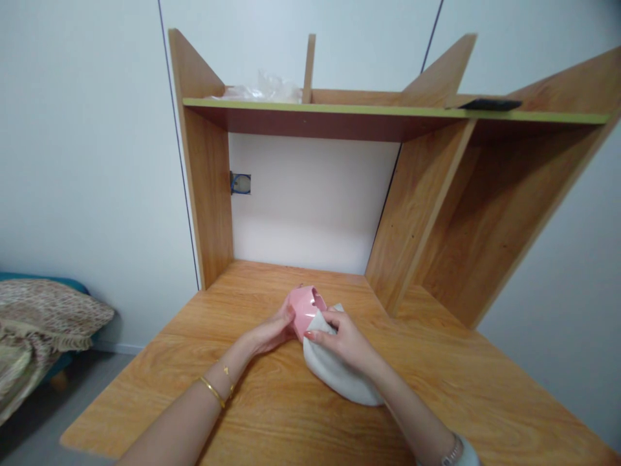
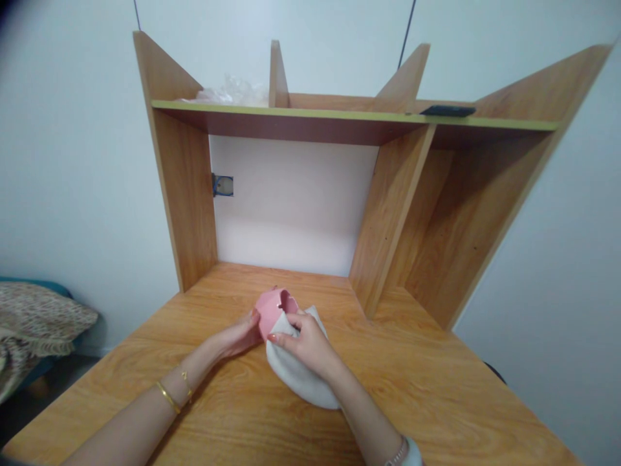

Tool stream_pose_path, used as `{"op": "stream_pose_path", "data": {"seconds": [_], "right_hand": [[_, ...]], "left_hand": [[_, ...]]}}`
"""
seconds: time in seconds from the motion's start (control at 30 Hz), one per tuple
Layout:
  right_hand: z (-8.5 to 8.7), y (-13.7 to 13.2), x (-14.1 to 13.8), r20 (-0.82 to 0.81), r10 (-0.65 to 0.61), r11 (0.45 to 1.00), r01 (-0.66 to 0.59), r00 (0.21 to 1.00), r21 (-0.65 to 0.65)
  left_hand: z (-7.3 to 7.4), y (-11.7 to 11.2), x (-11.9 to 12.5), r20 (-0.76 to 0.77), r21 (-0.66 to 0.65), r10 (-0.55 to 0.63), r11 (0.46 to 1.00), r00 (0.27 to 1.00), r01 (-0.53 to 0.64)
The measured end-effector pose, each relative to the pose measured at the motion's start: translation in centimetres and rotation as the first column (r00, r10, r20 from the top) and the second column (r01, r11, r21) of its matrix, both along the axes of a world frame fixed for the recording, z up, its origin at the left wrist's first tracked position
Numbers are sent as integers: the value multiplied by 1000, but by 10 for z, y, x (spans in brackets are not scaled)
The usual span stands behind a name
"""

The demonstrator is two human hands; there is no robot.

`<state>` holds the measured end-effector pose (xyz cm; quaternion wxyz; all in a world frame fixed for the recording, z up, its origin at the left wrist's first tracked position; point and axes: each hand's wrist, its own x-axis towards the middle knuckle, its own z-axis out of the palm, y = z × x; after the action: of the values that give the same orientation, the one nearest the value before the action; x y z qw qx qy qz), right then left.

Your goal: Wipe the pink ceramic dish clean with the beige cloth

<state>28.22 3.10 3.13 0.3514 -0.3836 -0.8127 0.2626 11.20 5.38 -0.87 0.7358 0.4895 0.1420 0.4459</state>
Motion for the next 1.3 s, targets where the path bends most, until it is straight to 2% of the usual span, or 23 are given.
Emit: {"op": "stream_pose_path", "data": {"seconds": [0.07,0.13,0.23,0.33,0.57,0.73,0.8,0.87,0.97,1.13,1.23,1.3], "right_hand": [[0,0,0,-21,16,1000,-16,1000,-16],[1,-1,-3,-3,16,1000,-16,1000,-18],[5,-6,-10,90,-27,999,24,996,39],[10,-12,-15,213,-82,992,58,974,116],[14,-19,-9,443,-115,976,18,889,218],[13,-19,-7,617,-111,931,-136,779,339],[12,-19,-7,639,-112,915,-171,761,364],[11,-18,-6,610,-114,910,-164,785,381],[10,-17,-4,472,-129,927,-63,872,369],[7,-12,-3,167,-193,965,156,967,209],[6,-9,-4,31,-195,976,191,980,105],[6,-8,-4,14,-172,983,171,985,68]], "left_hand": [[-3,0,5,12,-17,20,1000,1000,-19],[-5,1,10,25,-59,94,994,995,-92],[-5,3,16,28,-128,205,971,978,-200],[-4,3,18,12,-182,266,949,964,-260],[-2,4,14,-75,-261,296,916,952,-305],[2,6,5,-80,-243,259,931,962,-271],[3,7,0,-96,-218,223,946,970,-239],[3,8,-5,-107,-201,174,961,979,-192],[-1,10,-12,-77,-163,54,984,996,-66],[-8,6,-8,-35,11,-168,986,985,169],[-9,2,0,-2,74,-190,979,982,190],[-10,-1,4,15,69,-177,982,984,176]]}}
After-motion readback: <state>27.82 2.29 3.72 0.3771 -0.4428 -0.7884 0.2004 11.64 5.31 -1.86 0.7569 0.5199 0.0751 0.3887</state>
